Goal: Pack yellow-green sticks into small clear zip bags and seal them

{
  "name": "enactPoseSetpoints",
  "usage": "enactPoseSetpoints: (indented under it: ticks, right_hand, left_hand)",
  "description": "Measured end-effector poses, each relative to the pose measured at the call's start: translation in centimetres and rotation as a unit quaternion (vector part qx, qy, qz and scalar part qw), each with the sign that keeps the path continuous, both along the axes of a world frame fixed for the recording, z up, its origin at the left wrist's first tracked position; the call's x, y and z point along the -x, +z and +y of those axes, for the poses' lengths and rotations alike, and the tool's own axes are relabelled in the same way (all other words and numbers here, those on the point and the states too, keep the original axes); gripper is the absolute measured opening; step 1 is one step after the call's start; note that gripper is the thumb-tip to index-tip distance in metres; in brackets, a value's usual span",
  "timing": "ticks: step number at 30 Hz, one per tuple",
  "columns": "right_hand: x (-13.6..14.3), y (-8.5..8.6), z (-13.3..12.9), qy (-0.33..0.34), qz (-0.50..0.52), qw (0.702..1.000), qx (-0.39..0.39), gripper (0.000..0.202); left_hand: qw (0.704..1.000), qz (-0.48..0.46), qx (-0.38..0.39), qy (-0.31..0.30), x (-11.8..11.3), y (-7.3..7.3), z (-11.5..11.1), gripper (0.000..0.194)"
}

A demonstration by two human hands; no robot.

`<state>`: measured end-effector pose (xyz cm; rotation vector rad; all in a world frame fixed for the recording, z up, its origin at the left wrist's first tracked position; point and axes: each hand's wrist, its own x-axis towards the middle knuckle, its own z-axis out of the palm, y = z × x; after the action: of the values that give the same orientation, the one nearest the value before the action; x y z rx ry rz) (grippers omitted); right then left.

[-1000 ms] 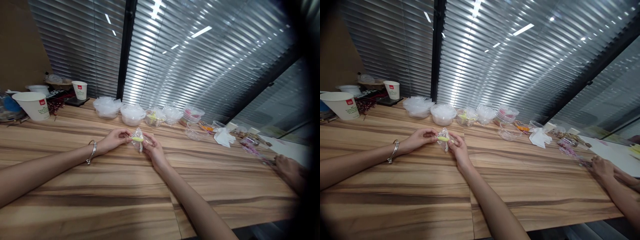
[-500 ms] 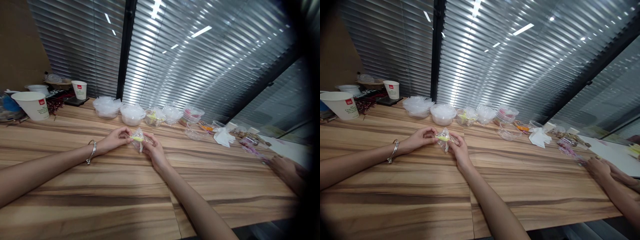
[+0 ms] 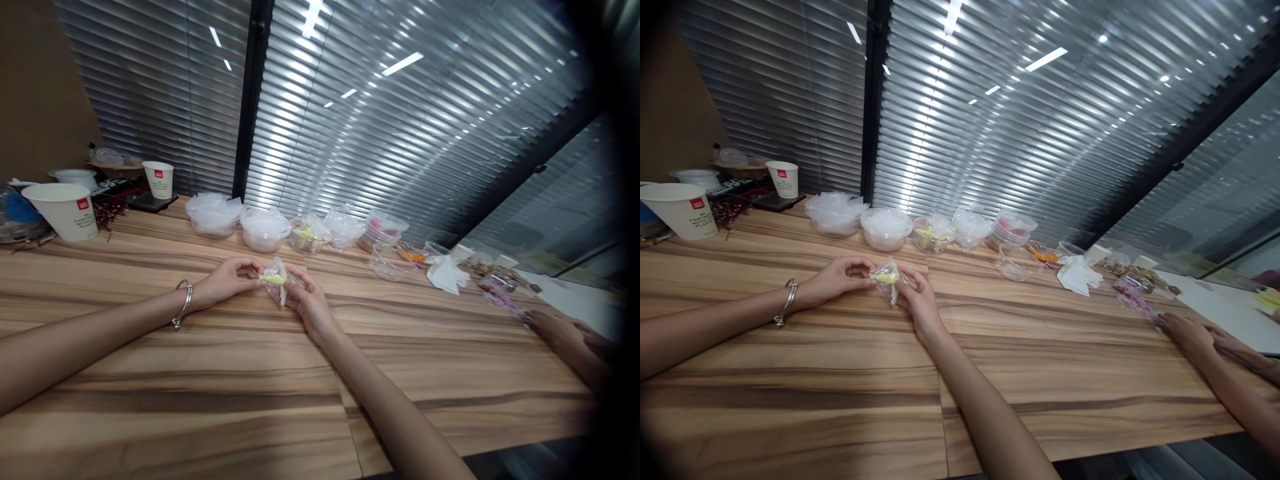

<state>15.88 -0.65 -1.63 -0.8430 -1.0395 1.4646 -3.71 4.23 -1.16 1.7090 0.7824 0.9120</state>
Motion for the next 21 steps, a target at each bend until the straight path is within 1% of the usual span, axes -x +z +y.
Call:
enactPoseSetpoints:
  ticks: [6, 13, 17, 21]
  right_hand:
    - [-0.08, 0.08, 0.05, -0.002, 0.007, 1.0, 0.006, 0.04]
    - [0.01, 0.1, 0.11, -0.004, 0.011, 1.0, 0.014, 0.038]
    - [0.07, 0.19, 0.03, -0.005, 0.012, 1.0, 0.012, 0.04]
    - [0.07, 0.22, -0.06, -0.003, -0.002, 1.0, 0.014, 0.042]
  left_hand:
    - [1.0, 0.017, 0.002, 0.019, 0.0, 0.28, -0.25, 0.031]
    - [1.0, 0.019, 0.01, 0.01, -0.09, 0.38, -0.32, 0.028]
    - [1.0, -0.012, 0.008, 0.002, -0.13, 0.15, -0.24, 0.026]
    - [0.999, -0.045, 0.022, 0.011, -0.11, 0.07, -0.24, 0.027]
